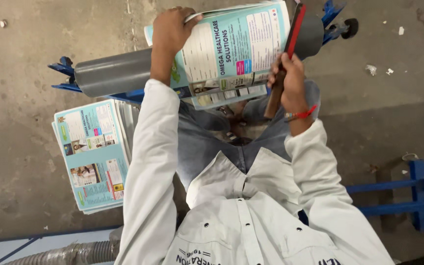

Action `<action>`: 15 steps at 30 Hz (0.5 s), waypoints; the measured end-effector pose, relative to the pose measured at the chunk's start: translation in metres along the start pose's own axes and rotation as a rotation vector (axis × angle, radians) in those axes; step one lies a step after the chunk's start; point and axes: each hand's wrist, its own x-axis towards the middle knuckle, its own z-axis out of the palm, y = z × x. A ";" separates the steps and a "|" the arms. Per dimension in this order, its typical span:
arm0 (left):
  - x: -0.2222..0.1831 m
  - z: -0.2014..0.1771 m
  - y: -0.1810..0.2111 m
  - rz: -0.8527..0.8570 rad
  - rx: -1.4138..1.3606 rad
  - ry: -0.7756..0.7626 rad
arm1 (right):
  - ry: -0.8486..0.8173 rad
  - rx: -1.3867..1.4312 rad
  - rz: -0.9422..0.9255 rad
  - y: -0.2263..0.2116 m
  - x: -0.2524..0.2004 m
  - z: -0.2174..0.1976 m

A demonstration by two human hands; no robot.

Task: The person applies adhesive using a stick to the edge of a paper roll and folds back sheets from the roll.

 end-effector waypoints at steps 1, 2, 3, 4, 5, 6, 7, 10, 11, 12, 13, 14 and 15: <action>-0.005 -0.009 0.011 -0.008 0.028 0.001 | -0.008 0.007 -0.021 -0.003 0.008 0.001; -0.012 -0.017 0.023 -0.016 0.055 0.001 | 0.020 0.034 -0.013 -0.005 0.013 0.005; -0.020 -0.023 0.033 -0.026 0.084 0.001 | 0.048 0.062 -0.003 -0.003 0.013 0.014; -0.032 -0.028 0.044 0.026 0.126 0.046 | 0.075 0.089 0.007 -0.003 0.008 0.025; -0.045 -0.031 0.055 0.080 0.168 0.093 | 0.096 0.059 -0.010 -0.001 0.001 0.038; -0.058 -0.035 0.065 0.135 0.210 0.140 | 0.116 0.029 -0.028 0.008 -0.012 0.055; -0.073 -0.037 0.074 0.182 0.211 0.167 | 0.138 -0.005 -0.048 0.016 -0.029 0.071; -0.099 -0.038 0.088 0.262 0.186 0.185 | -0.144 0.002 0.220 0.023 -0.076 0.089; -0.096 -0.036 0.084 0.246 0.161 0.157 | -0.216 -0.019 0.249 0.022 -0.083 0.089; -0.092 -0.034 0.078 0.230 0.136 0.128 | -0.288 -0.039 0.278 0.019 -0.086 0.085; -0.081 -0.031 0.068 0.176 0.199 0.060 | -0.284 -0.033 0.272 0.017 -0.088 0.078; -0.065 -0.024 0.056 0.121 0.260 -0.010 | -0.281 -0.027 0.265 0.014 -0.087 0.068; -0.047 -0.020 0.039 -0.010 0.168 -0.032 | -0.276 -0.019 0.256 0.012 -0.081 0.059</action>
